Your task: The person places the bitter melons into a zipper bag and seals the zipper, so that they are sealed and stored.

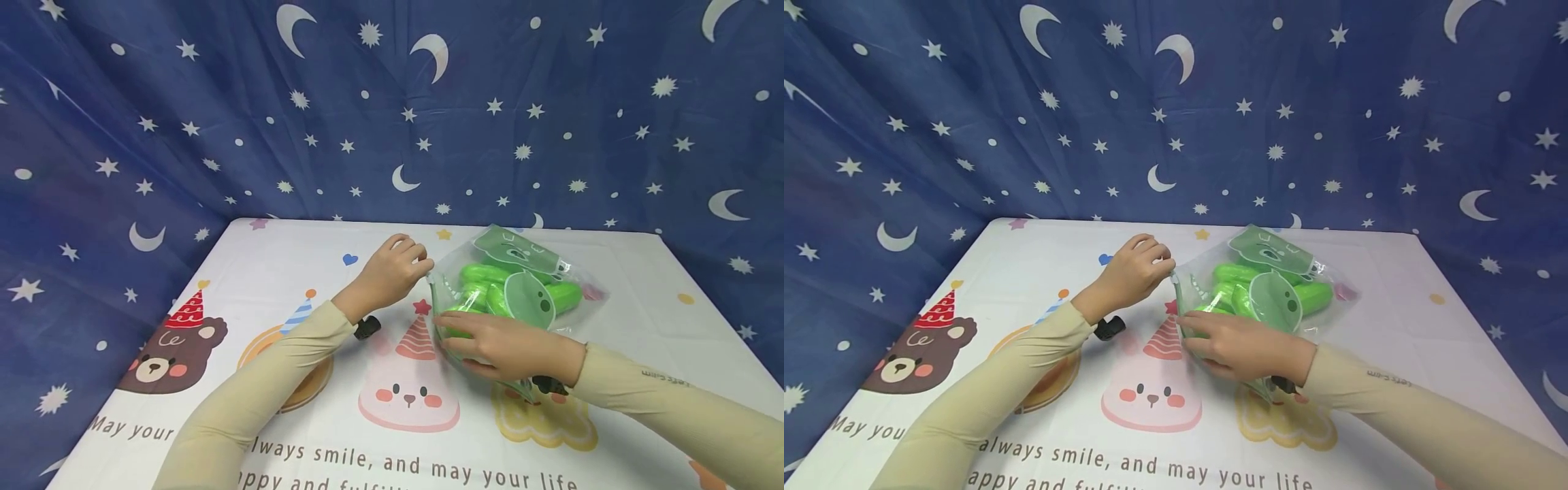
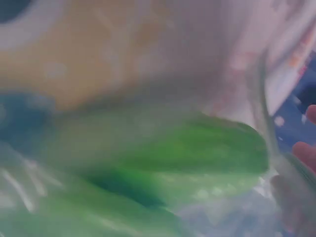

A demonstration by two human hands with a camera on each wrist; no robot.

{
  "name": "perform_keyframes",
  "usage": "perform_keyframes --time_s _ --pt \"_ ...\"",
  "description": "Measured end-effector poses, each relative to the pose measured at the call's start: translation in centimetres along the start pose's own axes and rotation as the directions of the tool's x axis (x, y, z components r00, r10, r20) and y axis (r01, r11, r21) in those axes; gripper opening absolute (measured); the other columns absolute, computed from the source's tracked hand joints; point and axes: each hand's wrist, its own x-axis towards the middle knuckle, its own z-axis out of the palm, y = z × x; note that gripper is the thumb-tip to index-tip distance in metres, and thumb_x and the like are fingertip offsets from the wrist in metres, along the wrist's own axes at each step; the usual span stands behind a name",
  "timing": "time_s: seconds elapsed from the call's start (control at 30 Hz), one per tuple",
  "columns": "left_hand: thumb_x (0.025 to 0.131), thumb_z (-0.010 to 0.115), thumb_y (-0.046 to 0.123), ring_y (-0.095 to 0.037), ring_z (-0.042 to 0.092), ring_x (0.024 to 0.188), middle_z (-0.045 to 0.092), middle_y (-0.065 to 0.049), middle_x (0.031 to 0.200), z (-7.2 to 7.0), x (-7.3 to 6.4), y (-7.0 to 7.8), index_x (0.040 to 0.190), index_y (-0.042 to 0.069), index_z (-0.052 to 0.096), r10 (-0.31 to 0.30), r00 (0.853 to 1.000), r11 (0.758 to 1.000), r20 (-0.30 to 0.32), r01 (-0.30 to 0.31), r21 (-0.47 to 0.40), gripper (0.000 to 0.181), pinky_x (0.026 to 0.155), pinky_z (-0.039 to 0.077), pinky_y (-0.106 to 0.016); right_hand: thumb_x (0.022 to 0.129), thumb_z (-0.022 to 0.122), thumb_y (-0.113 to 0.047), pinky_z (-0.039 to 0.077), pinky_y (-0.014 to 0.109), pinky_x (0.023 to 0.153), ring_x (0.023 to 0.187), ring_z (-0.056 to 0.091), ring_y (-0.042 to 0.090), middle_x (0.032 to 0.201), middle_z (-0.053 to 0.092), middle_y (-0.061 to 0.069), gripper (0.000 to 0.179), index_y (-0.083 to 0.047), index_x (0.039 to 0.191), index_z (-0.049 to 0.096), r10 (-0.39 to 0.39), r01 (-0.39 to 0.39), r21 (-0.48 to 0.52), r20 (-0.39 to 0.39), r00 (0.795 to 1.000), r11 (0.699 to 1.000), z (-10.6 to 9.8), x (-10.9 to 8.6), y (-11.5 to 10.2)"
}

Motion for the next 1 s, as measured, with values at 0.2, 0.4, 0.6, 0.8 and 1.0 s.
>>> perform_keyframes --time_s 0.2,0.4,0.6,0.8,1.0 --pt "0.085 0.06 0.006 -0.019 0.059 0.081 0.061 0.0 0.082 0.0 -0.5 -0.3 0.079 0.014 0.062 0.004 1.0 1.0 -0.017 -0.004 -0.011 0.01 0.094 0.046 -0.033 0.077 0.071 -0.017 0.051 0.042 0.091 0.107 0.061 0.028 0.117 0.061 0.014 0.031 -0.008 0.106 0.062 0.063 -0.064 -0.046 -0.022 0.998 0.997 -2.7 1.4 1.3" --pt "0.083 0.063 0.008 -0.019 0.059 0.081 0.061 0.0 0.082 -0.2 -0.7 -0.3 0.079 0.014 0.062 -0.001 1.0 1.0 -0.018 0.001 -0.013 0.007 0.094 0.045 -0.033 0.078 0.069 -0.022 0.049 0.04 0.083 0.092 0.06 0.026 0.1 0.065 0.008 0.023 -0.01 0.097 0.063 0.143 -0.15 -0.255 -0.046 0.989 0.955 -3.3 2.8 2.9" --pt "0.083 0.064 0.012 -0.019 0.058 0.082 0.062 0.001 0.082 -0.7 -0.1 0.3 0.078 0.013 0.062 0.0 1.0 1.0 -0.02 -0.001 -0.021 0.005 0.095 0.044 -0.033 0.078 0.068 -0.03 0.048 0.042 0.079 0.079 0.058 0.027 0.081 0.063 0.008 0.023 -0.008 0.079 0.06 0.186 -0.244 -0.364 -0.187 0.965 0.899 -2.0 3.9 3.6" --pt "0.08 0.067 0.014 -0.017 0.061 0.082 0.063 0.002 0.079 -1.2 0.3 0.8 0.073 0.013 0.063 0.0 0.999 1.0 -0.048 -0.001 -0.031 0.009 0.096 0.044 -0.033 0.079 0.067 -0.033 0.048 0.044 0.079 0.072 0.058 0.028 0.071 0.059 0.008 0.029 -0.006 0.071 0.058 0.176 -0.292 -0.429 -0.289 0.941 0.855 -1.1 4.5 3.6" --pt "0.083 0.067 0.016 -0.015 0.061 0.079 0.064 0.003 0.076 -1.5 0.7 1.1 0.072 0.014 0.065 0.014 0.996 0.999 -0.089 -0.018 -0.049 0.011 0.097 0.045 -0.033 0.079 0.066 -0.025 0.048 0.044 0.077 0.066 0.055 0.027 0.066 0.055 0.007 0.026 -0.006 0.067 0.055 0.177 -0.317 -0.429 -0.335 0.925 0.846 -0.7 4.6 3.5"
